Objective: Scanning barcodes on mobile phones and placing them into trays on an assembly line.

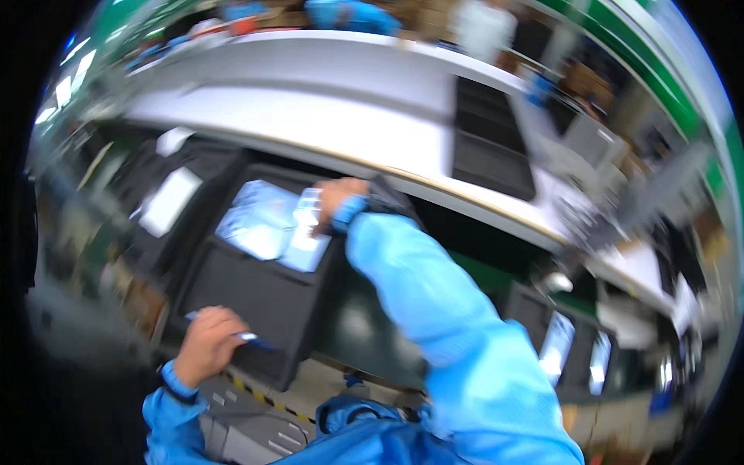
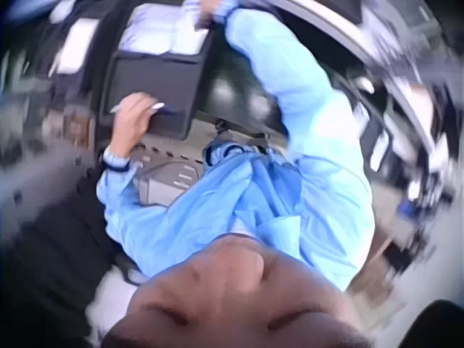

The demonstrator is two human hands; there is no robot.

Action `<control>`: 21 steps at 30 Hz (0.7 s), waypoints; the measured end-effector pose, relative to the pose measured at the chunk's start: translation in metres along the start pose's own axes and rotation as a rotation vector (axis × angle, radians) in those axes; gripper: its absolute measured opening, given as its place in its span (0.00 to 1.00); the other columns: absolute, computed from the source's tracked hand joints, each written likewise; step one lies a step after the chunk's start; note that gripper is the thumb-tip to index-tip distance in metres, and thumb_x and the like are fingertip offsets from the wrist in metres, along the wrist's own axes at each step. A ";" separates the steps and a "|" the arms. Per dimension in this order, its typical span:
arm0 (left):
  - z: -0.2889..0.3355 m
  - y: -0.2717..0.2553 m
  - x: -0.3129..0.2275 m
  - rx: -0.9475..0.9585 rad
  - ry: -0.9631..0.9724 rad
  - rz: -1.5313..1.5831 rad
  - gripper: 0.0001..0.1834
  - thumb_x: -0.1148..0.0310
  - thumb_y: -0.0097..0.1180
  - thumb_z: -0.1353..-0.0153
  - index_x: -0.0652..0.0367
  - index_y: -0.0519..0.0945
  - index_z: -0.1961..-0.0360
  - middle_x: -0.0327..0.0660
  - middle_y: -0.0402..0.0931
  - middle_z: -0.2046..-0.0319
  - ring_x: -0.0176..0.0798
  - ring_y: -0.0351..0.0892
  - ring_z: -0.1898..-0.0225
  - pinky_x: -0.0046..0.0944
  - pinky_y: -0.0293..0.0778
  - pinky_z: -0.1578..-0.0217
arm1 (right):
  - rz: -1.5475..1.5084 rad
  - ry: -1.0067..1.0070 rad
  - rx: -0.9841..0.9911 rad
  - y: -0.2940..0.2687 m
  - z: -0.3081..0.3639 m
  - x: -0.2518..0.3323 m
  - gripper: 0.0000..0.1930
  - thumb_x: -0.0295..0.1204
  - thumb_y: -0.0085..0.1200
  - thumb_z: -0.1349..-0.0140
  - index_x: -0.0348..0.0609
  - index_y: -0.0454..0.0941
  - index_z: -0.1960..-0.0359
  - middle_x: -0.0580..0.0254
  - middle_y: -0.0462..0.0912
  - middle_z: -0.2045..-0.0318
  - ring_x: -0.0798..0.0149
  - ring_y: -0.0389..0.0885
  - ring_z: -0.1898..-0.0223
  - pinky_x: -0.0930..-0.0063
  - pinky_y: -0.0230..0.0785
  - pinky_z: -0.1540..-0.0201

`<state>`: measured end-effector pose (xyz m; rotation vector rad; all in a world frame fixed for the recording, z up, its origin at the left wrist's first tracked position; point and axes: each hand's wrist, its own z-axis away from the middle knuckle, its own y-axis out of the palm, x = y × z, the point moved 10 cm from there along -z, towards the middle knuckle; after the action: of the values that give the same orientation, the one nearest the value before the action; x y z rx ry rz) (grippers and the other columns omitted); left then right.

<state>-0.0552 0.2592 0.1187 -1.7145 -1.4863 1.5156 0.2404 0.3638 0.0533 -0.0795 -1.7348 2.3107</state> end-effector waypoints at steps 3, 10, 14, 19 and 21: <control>-0.003 -0.031 0.000 -0.142 0.077 -0.082 0.08 0.78 0.58 0.51 0.63 0.81 0.67 0.48 0.76 0.68 0.54 0.76 0.64 0.49 0.69 0.61 | -0.515 -0.163 -0.307 0.008 -0.041 0.008 0.25 0.37 0.75 0.64 0.43 0.85 0.61 0.48 0.88 0.61 0.46 0.87 0.58 0.56 0.80 0.57; -0.126 -0.048 -0.107 -0.010 0.474 -0.161 0.06 0.74 0.54 0.44 0.65 0.75 0.66 0.50 0.70 0.70 0.54 0.69 0.67 0.49 0.62 0.58 | -1.354 -0.151 -0.965 -0.021 0.232 -0.077 0.34 0.26 0.74 0.50 0.38 0.70 0.42 0.58 0.79 0.49 0.61 0.81 0.48 0.65 0.74 0.43; -0.185 0.040 -0.204 0.161 0.864 -0.066 0.12 0.72 0.61 0.61 0.57 0.81 0.70 0.41 0.67 0.78 0.48 0.70 0.71 0.48 0.65 0.60 | -1.906 0.223 -1.143 0.069 0.417 -0.161 0.36 0.20 0.73 0.47 0.41 0.67 0.36 0.58 0.80 0.48 0.60 0.82 0.46 0.61 0.74 0.39; -0.190 0.208 -0.298 0.600 1.219 -0.071 0.10 0.73 0.62 0.57 0.51 0.82 0.70 0.36 0.74 0.76 0.44 0.75 0.65 0.44 0.65 0.52 | -1.544 0.896 -1.577 0.171 0.631 -0.260 0.17 0.22 0.63 0.35 0.33 0.77 0.46 0.55 0.87 0.58 0.67 0.87 0.60 0.72 0.82 0.57; -0.187 0.256 -0.310 0.621 1.274 -0.111 0.12 0.71 0.63 0.56 0.48 0.85 0.66 0.35 0.76 0.75 0.42 0.75 0.62 0.47 0.64 0.49 | -1.346 1.102 -1.424 0.197 0.656 -0.310 0.22 0.23 0.64 0.37 0.29 0.75 0.42 0.53 0.87 0.59 0.65 0.87 0.62 0.72 0.79 0.60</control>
<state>0.2707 -0.0405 0.1059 -1.5738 -0.3622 0.4367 0.3814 -0.3743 0.0231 -0.2481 -1.4748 -0.1700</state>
